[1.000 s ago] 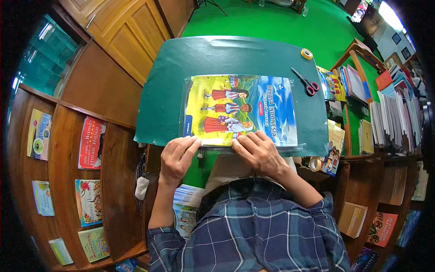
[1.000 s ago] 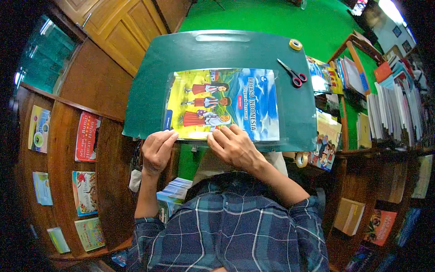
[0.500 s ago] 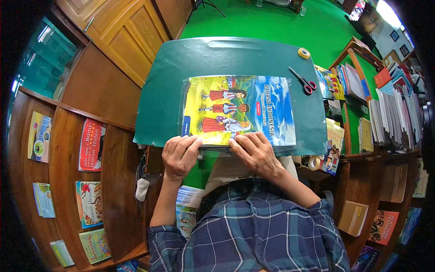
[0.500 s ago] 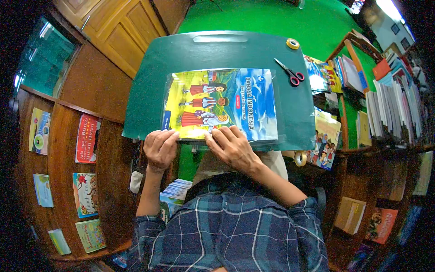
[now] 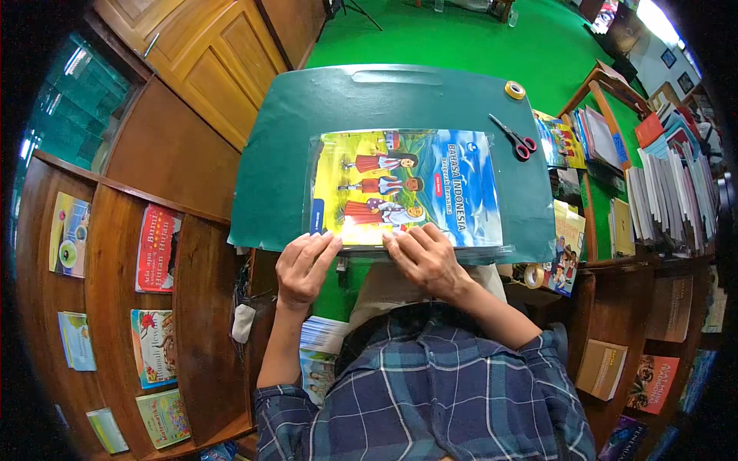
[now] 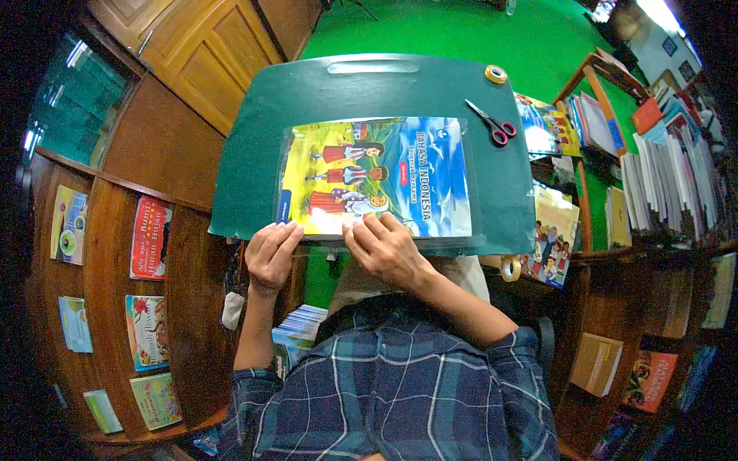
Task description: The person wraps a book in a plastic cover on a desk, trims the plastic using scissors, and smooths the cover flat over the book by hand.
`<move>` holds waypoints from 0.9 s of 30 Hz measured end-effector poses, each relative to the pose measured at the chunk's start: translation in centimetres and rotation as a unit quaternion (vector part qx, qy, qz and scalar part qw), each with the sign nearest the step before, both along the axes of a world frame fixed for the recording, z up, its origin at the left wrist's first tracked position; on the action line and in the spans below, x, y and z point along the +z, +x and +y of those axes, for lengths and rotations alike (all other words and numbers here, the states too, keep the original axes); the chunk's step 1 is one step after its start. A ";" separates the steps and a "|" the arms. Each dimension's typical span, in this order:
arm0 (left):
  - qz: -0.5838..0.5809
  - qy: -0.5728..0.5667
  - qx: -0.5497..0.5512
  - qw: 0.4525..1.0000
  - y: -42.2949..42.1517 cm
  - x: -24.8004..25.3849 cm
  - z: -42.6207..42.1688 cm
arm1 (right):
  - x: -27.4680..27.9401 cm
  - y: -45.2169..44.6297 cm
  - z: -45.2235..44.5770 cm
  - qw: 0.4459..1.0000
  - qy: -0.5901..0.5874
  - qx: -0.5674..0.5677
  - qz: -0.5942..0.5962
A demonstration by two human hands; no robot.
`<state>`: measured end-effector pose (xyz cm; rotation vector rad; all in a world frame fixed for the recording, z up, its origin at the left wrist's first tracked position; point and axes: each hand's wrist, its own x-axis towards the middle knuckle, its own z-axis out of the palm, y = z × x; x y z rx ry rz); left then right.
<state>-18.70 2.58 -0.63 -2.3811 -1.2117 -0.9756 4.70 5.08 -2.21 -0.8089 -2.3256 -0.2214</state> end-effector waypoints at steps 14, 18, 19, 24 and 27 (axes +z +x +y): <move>0.027 -0.028 -0.010 0.999 -0.4 -0.1 -0.4 | 0.2 -0.4 -0.5 1.000 0.013 -0.013 -0.010; 0.003 -0.040 0.001 0.999 -0.1 -0.5 -0.4 | 0.5 -0.6 -0.5 1.000 0.003 -0.015 -0.007; -0.010 -0.046 0.002 0.999 -0.1 -0.5 -0.4 | 0.7 -0.7 -0.4 1.000 0.009 -0.003 -0.004; -0.017 -0.048 -0.002 0.999 -0.1 -0.3 -0.3 | 0.7 -0.7 0.3 0.998 0.029 0.044 -0.027; 0.000 -0.041 -0.008 0.999 -0.4 -0.2 -0.3 | 0.6 -0.6 0.4 0.996 0.034 0.069 -0.055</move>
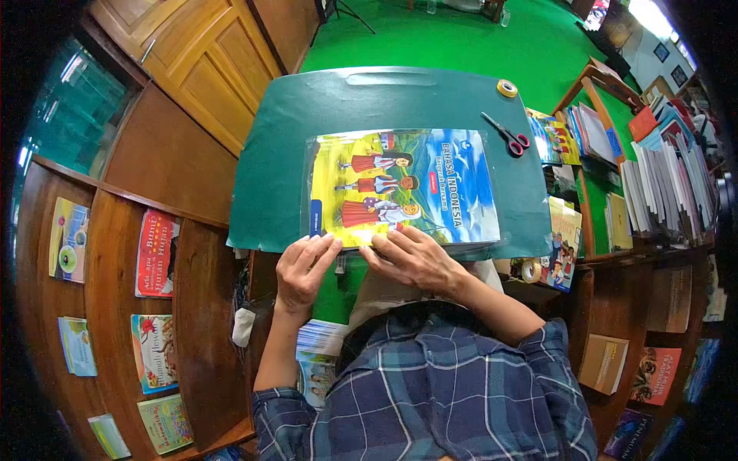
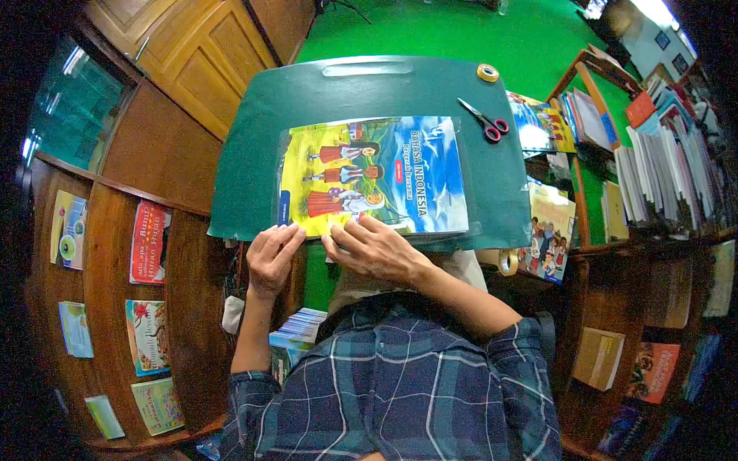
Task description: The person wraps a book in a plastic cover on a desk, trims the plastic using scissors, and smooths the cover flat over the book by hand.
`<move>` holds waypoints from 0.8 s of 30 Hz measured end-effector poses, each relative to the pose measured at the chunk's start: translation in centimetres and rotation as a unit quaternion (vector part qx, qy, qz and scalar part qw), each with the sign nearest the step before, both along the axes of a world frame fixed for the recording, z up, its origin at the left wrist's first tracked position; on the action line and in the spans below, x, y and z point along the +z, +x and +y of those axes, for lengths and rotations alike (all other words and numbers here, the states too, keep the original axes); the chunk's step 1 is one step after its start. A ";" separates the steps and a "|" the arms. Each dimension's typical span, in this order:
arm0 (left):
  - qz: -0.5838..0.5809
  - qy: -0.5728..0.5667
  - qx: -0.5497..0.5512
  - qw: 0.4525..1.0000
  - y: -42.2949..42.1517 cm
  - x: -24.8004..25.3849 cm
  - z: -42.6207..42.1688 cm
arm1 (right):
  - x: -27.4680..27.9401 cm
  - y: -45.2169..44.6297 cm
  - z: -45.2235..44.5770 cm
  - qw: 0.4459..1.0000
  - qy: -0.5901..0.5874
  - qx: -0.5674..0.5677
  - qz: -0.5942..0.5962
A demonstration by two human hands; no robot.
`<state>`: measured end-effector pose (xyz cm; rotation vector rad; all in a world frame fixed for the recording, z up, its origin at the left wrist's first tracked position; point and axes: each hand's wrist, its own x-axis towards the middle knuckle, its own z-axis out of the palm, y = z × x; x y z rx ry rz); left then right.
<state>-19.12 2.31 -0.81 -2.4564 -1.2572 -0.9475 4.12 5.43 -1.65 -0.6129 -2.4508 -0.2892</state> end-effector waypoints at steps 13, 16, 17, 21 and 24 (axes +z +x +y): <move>0.078 0.023 -0.090 0.993 -2.6 0.6 0.8 | -0.1 0.1 -0.1 1.000 -0.021 -0.007 0.014; 0.069 0.023 -0.092 0.993 -2.6 0.7 0.8 | 0.1 0.2 -0.2 1.000 -0.026 -0.009 0.014; 0.057 0.022 -0.095 0.994 -2.6 0.6 0.8 | 0.3 0.2 -0.4 0.999 -0.032 -0.010 0.013; 0.025 0.023 -0.084 0.996 -2.1 0.3 0.7 | 0.9 0.6 -0.5 0.999 -0.045 -0.012 0.007; 0.007 0.018 -0.038 0.999 -1.7 0.1 0.5 | 1.0 0.9 -0.6 0.998 -0.057 -0.011 -0.002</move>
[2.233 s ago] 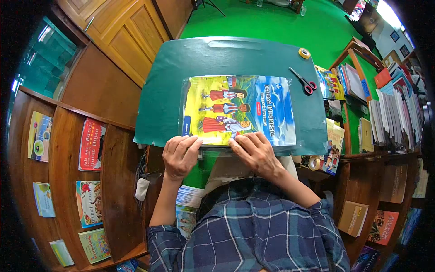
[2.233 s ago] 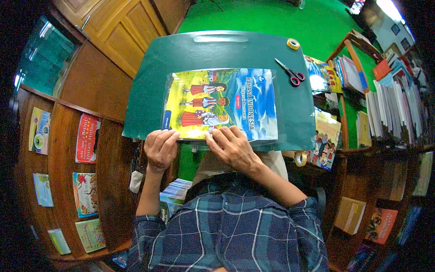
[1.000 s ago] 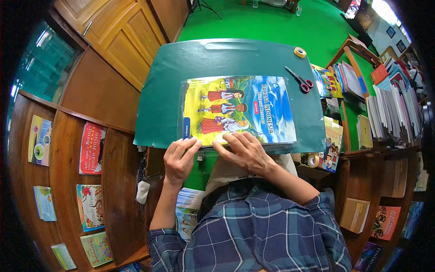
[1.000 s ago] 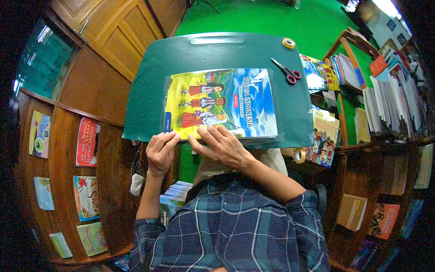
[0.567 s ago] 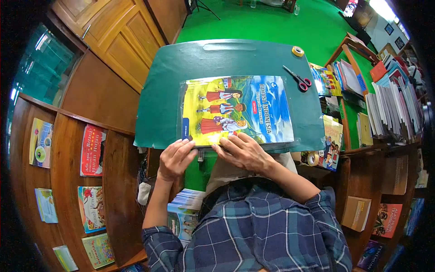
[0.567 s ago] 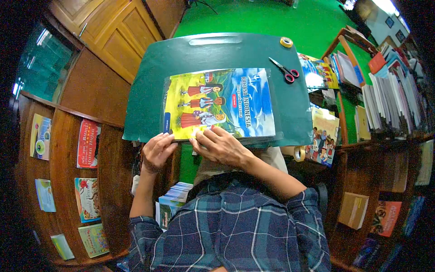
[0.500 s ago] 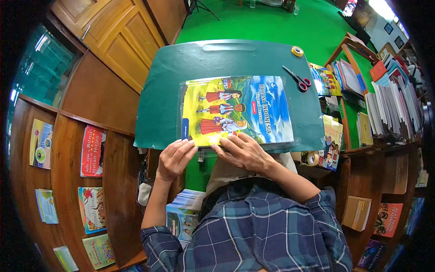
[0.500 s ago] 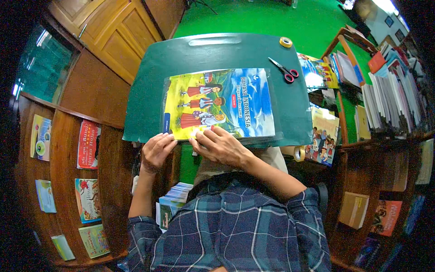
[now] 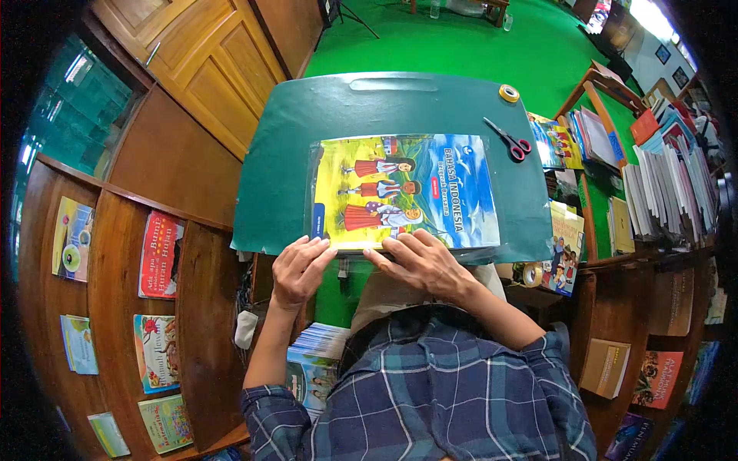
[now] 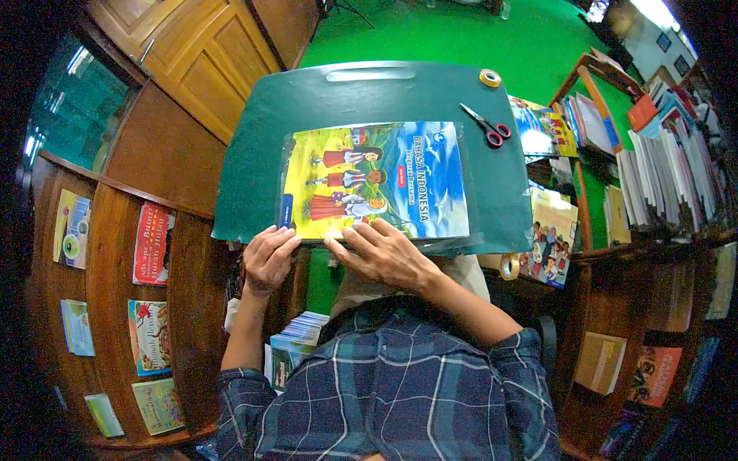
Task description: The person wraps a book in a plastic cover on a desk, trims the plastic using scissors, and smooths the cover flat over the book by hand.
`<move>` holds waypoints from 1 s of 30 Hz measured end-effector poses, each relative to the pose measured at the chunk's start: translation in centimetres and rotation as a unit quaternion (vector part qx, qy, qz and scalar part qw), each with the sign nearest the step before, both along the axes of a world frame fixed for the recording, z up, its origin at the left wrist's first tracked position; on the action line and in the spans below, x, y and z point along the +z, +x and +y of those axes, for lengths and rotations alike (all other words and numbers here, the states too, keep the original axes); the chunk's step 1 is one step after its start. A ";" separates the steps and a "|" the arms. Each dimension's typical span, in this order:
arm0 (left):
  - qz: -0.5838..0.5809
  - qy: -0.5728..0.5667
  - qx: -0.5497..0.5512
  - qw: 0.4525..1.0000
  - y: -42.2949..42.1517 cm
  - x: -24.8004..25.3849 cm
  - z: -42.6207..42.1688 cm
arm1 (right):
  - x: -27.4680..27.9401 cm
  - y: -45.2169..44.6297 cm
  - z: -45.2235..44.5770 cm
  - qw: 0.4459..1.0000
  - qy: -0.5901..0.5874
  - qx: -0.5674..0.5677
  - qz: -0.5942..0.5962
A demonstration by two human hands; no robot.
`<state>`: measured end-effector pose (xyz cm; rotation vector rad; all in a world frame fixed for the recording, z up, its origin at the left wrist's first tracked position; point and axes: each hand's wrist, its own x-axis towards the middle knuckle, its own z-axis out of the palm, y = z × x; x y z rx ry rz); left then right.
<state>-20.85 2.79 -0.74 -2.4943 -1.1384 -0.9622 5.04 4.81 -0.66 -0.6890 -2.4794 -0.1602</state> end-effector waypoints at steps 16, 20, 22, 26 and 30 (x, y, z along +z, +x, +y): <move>0.027 0.018 0.011 0.999 0.3 0.5 -0.1 | -1.5 -0.4 -0.7 0.994 -0.022 -0.098 0.047; 0.008 -0.009 -0.011 1.000 -0.1 -0.3 -0.2 | -1.6 -0.5 -0.7 0.993 -0.012 -0.107 0.041; 0.013 -0.001 -0.008 1.000 0.0 -0.2 -0.3 | -1.5 -0.4 -0.6 0.994 -0.007 -0.095 0.043; 0.027 0.023 -0.003 0.999 0.4 0.1 -0.3 | -0.9 -0.1 -0.2 0.997 0.009 -0.065 0.049; 0.046 0.030 0.009 0.998 0.5 0.4 -0.2 | -0.4 0.5 0.1 0.999 0.018 -0.028 -0.007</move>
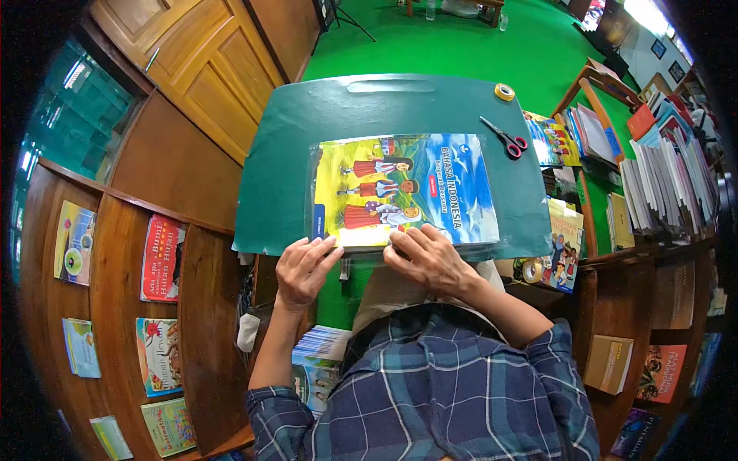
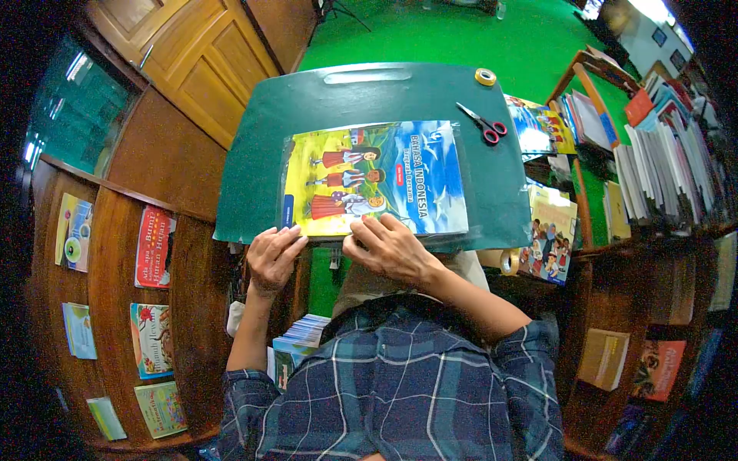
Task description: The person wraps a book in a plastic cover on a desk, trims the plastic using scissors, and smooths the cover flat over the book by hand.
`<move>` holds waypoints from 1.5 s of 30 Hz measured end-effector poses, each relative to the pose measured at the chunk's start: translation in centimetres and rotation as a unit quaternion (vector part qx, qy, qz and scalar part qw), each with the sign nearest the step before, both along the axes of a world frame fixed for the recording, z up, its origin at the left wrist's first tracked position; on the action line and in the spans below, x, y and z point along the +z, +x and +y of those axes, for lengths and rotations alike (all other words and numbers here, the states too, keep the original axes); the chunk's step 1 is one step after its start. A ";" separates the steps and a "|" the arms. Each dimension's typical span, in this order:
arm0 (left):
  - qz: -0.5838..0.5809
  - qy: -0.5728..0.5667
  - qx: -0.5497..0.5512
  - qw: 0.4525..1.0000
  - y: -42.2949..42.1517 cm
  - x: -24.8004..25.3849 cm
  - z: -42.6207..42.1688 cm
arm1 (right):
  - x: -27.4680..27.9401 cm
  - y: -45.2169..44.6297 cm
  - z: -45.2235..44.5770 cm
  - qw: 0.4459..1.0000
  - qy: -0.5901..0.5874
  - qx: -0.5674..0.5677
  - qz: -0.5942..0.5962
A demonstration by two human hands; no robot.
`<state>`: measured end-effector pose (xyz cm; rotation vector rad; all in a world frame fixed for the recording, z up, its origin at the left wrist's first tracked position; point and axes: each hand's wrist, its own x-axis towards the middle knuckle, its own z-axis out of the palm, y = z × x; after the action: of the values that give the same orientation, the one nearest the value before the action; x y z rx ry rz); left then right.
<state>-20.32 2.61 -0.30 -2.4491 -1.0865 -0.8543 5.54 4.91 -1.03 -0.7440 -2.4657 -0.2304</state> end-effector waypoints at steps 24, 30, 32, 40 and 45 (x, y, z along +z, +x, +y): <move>-0.037 -0.045 -0.007 0.998 -0.1 -0.5 -0.3 | -0.1 3.1 -1.3 0.996 -0.039 -0.082 0.012; -0.045 -0.041 0.004 0.998 0.2 -0.8 -0.3 | 0.7 3.2 -1.4 0.994 -0.059 -0.087 -0.041; -0.041 -0.044 0.005 0.998 0.2 -0.7 -0.4 | 1.1 3.4 -1.5 0.993 -0.060 -0.085 -0.059; -0.029 -0.059 0.015 0.998 0.2 0.3 -0.5 | 1.4 4.5 -1.8 0.992 -0.061 -0.065 -0.092; -0.030 -0.043 0.019 0.998 -0.7 0.4 -0.3 | 1.5 4.6 -1.7 0.990 -0.099 -0.056 -0.086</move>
<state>-21.03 2.27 0.05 -2.4787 -1.2110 -0.8934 10.17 3.23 0.48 -0.9866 -2.6394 -0.0937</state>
